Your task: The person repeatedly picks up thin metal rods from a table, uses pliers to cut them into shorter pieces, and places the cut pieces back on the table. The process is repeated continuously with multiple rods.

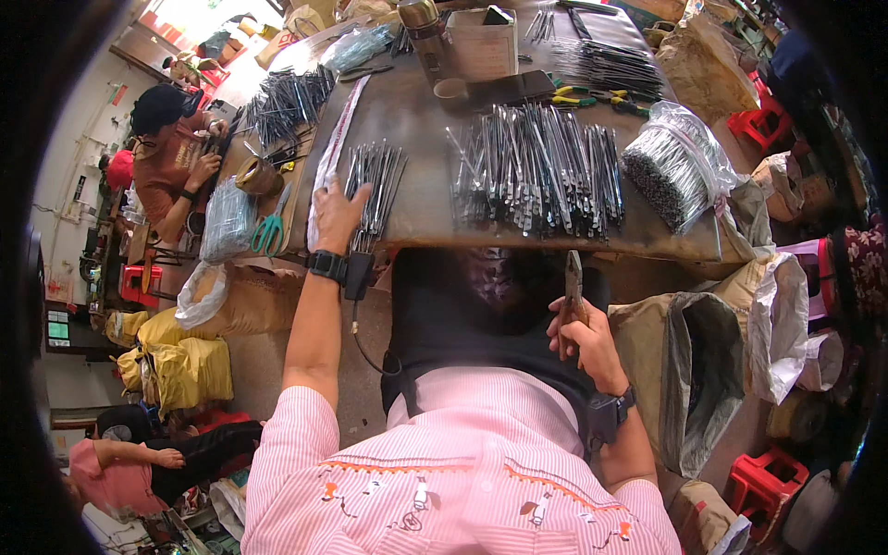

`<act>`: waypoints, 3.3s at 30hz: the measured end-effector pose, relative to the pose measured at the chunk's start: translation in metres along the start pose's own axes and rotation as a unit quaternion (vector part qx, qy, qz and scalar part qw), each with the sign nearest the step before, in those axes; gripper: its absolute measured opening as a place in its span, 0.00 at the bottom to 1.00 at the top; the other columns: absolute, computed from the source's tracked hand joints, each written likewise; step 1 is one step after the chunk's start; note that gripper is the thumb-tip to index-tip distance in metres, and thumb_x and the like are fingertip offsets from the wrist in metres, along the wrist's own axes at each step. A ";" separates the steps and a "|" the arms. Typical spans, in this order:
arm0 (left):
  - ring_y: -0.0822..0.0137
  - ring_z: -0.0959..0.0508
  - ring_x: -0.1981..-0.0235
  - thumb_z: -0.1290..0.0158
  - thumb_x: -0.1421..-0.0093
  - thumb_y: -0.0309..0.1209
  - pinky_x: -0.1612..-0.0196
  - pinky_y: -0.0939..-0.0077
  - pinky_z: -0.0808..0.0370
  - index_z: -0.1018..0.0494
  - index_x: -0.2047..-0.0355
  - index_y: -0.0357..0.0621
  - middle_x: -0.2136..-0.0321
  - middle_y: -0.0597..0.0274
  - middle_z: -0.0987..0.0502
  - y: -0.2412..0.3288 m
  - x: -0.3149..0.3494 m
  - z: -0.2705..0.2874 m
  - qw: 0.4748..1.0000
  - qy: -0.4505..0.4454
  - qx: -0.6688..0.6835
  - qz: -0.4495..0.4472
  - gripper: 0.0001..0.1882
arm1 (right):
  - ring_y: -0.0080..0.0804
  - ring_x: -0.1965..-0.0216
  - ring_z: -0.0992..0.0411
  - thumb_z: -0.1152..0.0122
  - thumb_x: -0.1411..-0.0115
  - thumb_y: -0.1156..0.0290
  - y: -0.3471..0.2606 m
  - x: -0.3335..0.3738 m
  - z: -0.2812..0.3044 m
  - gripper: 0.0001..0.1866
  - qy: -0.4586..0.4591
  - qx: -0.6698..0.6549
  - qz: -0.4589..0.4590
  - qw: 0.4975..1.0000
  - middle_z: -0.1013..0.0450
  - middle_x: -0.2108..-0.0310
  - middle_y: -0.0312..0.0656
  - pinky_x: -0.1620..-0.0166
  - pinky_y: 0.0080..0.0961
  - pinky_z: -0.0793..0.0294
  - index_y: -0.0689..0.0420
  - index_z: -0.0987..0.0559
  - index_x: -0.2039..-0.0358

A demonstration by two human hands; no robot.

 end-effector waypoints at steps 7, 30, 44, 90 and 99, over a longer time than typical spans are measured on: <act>0.42 0.50 0.34 0.51 0.45 0.61 0.38 0.40 0.49 0.57 0.32 0.45 0.37 0.33 0.50 0.018 0.007 -0.035 0.992 -0.075 -0.100 -0.013 0.51 | 0.24 0.77 0.28 0.56 0.51 0.74 0.005 -0.002 0.003 0.20 0.010 0.033 -0.009 0.999 0.27 0.74 0.41 0.77 0.16 0.33 0.64 0.28 0.57; 0.43 0.33 0.53 0.43 0.47 0.42 0.49 0.53 0.34 0.29 0.55 0.38 0.58 0.40 0.33 0.113 0.098 -0.023 0.979 0.021 0.059 -0.194 0.24 | 0.25 0.77 0.28 0.54 0.51 0.74 0.014 -0.005 0.000 0.15 -0.007 -0.023 -0.029 0.999 0.27 0.74 0.41 0.74 0.19 0.32 0.62 0.29 0.62; 0.65 0.21 0.68 0.49 0.45 0.23 0.66 0.77 0.22 0.28 0.64 0.30 0.72 0.55 0.24 0.110 0.090 -0.081 0.720 -0.352 0.596 0.046 0.09 | 0.26 0.73 0.33 0.55 0.44 0.65 -0.003 0.000 0.126 0.14 0.084 -0.358 0.127 0.921 0.30 0.70 0.42 0.74 0.19 0.36 0.57 0.29 0.59; 0.62 0.19 0.68 0.45 0.44 0.19 0.69 0.82 0.23 0.30 0.66 0.43 0.69 0.58 0.23 0.110 0.195 -0.023 0.619 -0.414 0.662 0.084 0.08 | 0.30 0.75 0.26 0.39 0.44 0.75 -0.032 -0.020 0.235 0.05 0.288 -0.101 0.109 0.946 0.26 0.76 0.39 0.70 0.28 0.24 0.60 0.24 0.67; 0.61 0.19 0.66 0.46 0.45 0.17 0.64 0.74 0.19 0.30 0.64 0.40 0.68 0.61 0.24 0.172 0.232 -0.029 0.584 -0.485 0.650 0.038 0.09 | 0.31 0.74 0.25 0.40 0.42 0.75 -0.082 0.002 0.084 0.08 0.101 -0.240 0.147 0.954 0.25 0.72 0.44 0.69 0.26 0.23 0.58 0.28 0.64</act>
Point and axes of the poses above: each hand's wrist, its own x-axis away from the middle knuckle, its own z-axis out of the back of the hand, y = z × x, the point moved 9 cm from there along -x, towards the middle knuckle
